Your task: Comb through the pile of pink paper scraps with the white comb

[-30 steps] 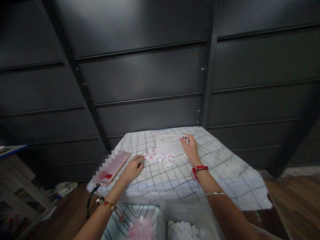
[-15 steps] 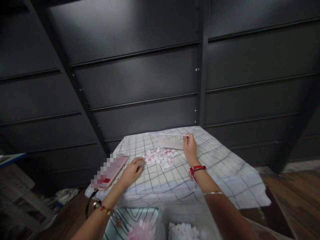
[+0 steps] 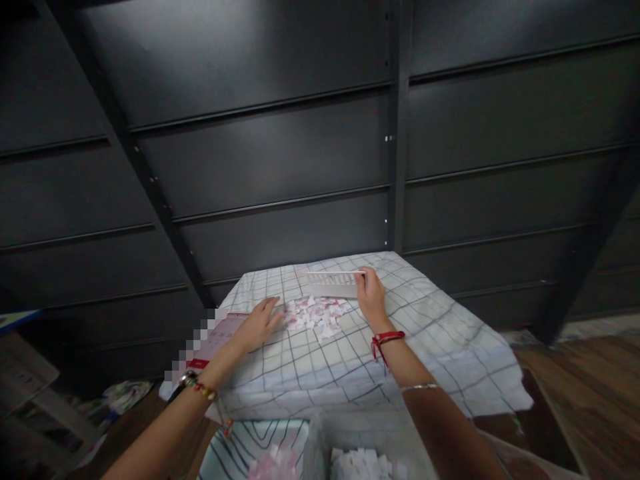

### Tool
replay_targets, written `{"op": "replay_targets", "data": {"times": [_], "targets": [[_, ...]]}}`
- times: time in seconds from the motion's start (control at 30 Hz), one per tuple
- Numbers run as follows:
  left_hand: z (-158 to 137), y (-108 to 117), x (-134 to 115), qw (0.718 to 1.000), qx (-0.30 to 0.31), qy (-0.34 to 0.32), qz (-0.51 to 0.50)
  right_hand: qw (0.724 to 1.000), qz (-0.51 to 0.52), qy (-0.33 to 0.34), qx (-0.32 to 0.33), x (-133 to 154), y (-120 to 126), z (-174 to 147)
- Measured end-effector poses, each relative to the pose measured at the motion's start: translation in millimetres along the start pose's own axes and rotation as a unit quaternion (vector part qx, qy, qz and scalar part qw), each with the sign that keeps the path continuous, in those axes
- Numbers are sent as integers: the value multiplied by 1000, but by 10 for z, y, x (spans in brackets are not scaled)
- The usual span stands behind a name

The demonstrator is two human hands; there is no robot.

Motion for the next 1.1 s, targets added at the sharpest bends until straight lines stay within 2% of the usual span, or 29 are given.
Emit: {"op": "replay_targets", "data": {"times": [0.17,0.27,0.4,1.1], "targets": [[103,-68,220,991,-102,39,-74,999,16,36,34,84,-91,-39],[73,-118,247,987,-131,23,-85,998,24,40,44,120,-80,-51],[52,-153,251,989,-129,-2,-78,998,31,27,38,128,-40,-50],[35,-156,227,990,-105,10,-89,997,53,26,54,165,35,-73]]}}
Point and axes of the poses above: each hand's wrist, its own z-axis towards the middle knuckle, its own y-axis out of the back of the hand, x = y × z, the point moved 6 cm from there along z, towards the middle knuckle, and after that the axes turned 15 degrees about -z, right-handed, at the moved point
